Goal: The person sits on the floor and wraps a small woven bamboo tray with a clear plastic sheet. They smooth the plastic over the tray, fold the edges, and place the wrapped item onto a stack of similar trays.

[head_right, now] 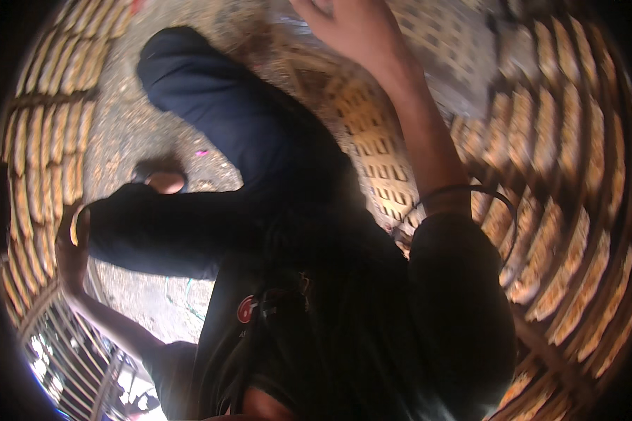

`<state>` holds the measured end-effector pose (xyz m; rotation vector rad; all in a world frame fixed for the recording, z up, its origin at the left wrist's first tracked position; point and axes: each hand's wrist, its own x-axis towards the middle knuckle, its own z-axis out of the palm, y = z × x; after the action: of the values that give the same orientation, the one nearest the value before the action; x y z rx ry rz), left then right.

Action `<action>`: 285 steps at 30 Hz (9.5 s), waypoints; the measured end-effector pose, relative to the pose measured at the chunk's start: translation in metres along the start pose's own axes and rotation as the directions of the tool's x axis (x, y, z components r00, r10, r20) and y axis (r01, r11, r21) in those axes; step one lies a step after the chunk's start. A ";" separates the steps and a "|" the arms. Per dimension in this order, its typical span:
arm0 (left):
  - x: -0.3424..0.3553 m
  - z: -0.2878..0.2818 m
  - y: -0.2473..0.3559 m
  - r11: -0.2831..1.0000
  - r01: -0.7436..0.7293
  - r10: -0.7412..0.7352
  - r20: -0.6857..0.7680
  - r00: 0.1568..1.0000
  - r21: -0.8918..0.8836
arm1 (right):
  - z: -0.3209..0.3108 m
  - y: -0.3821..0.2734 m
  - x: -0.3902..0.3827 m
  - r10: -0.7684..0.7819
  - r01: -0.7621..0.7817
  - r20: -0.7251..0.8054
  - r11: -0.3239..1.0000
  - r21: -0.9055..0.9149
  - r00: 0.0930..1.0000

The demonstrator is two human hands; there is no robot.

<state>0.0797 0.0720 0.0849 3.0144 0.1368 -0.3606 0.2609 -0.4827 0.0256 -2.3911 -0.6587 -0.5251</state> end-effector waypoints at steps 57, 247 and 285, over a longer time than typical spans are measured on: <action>0.024 0.041 0.084 0.853 -0.112 0.165 0.060 0.985 -0.511 | -0.027 -0.034 -0.199 0.674 -0.649 0.284 0.737 -0.189 0.682; 0.109 0.060 0.044 -0.516 -0.072 -0.602 0.301 0.740 -0.854 | 0.602 -0.138 0.387 -0.712 0.697 0.362 0.690 0.198 0.602; 0.137 0.041 -0.079 0.384 -0.182 -0.136 -0.251 0.958 -0.905 | 0.322 -0.200 0.278 -0.514 0.298 0.191 0.718 0.629 0.836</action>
<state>0.1946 0.1558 0.0051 1.8668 0.2239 0.1649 0.4373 -0.0471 0.0137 -1.7479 -1.3313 -0.0255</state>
